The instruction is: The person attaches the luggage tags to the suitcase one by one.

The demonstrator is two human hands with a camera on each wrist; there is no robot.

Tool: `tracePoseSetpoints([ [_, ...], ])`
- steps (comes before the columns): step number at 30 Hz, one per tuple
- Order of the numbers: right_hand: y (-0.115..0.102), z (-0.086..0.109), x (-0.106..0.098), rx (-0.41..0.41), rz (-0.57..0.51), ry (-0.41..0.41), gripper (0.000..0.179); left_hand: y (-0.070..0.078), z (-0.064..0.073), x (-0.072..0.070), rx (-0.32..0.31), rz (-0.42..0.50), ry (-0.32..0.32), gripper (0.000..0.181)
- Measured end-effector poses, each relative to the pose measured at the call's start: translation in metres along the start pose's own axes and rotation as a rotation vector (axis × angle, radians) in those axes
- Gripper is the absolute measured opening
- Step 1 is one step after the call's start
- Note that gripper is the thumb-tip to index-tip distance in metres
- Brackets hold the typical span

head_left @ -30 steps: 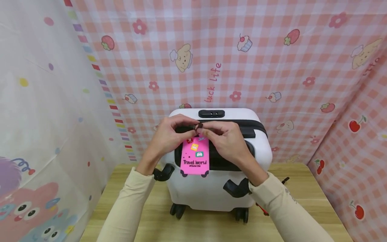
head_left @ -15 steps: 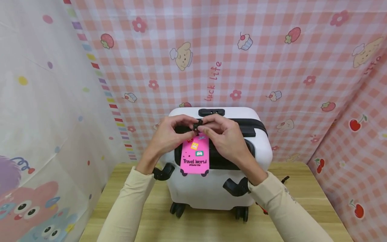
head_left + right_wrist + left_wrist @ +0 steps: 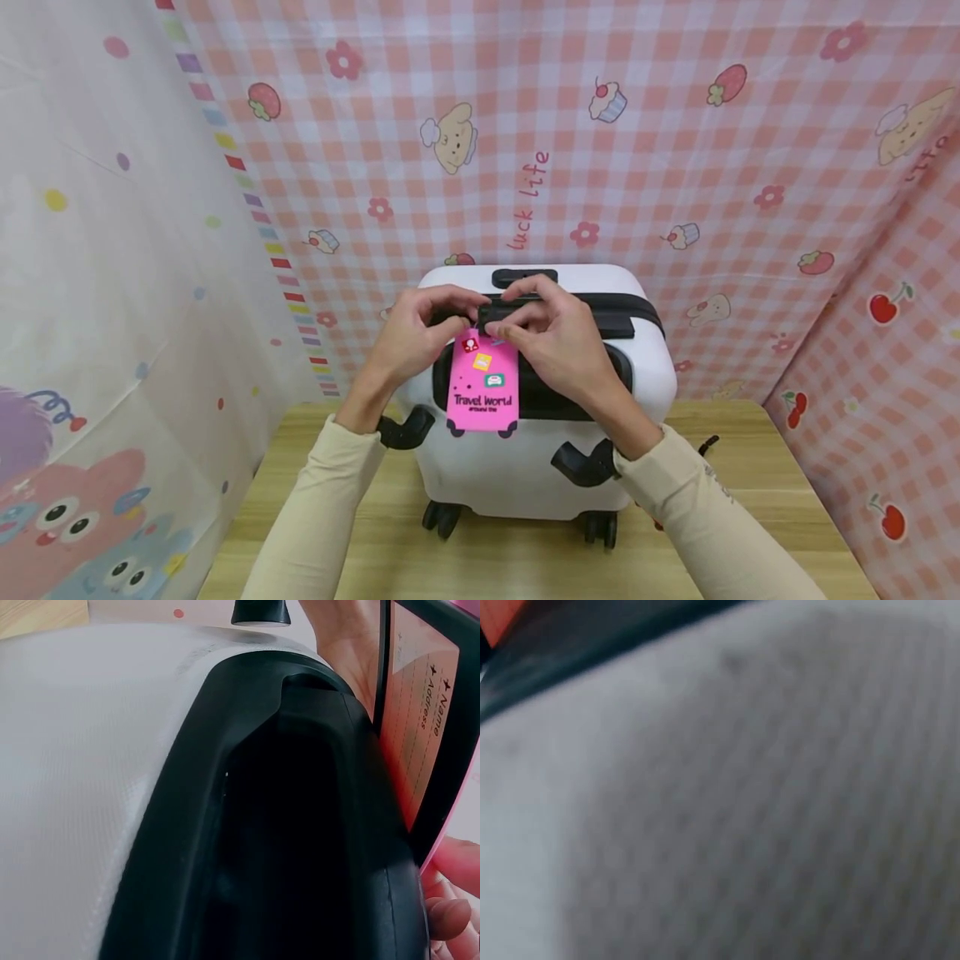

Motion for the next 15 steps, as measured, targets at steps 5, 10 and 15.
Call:
tracePoseSetpoints([
  [5,-0.0001,-0.0007,0.0005,0.043,0.042,-0.005,0.034,0.0005,0.0009,-0.0002,0.003,0.033,-0.011,0.025],
  [10,0.0014,-0.0018,0.0029,0.109,0.060,-0.026,0.034,0.0008,0.0013,-0.0003,0.009,0.036,-0.015,0.023],
  [15,0.0022,-0.0040,0.0044,0.142,0.096,-0.040,0.032,0.0013,0.0017,-0.0004,0.018,0.028,-0.016,0.023],
])
Point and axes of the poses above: each hand's wrist, its own z-axis away from the middle knuckle, its own x-axis out of the palm, y = z × x, the point moved 6 cm from there along -z, towards the middle knuckle, and after that the axes turned 8 degrees about -x, right-handed, at the moved point
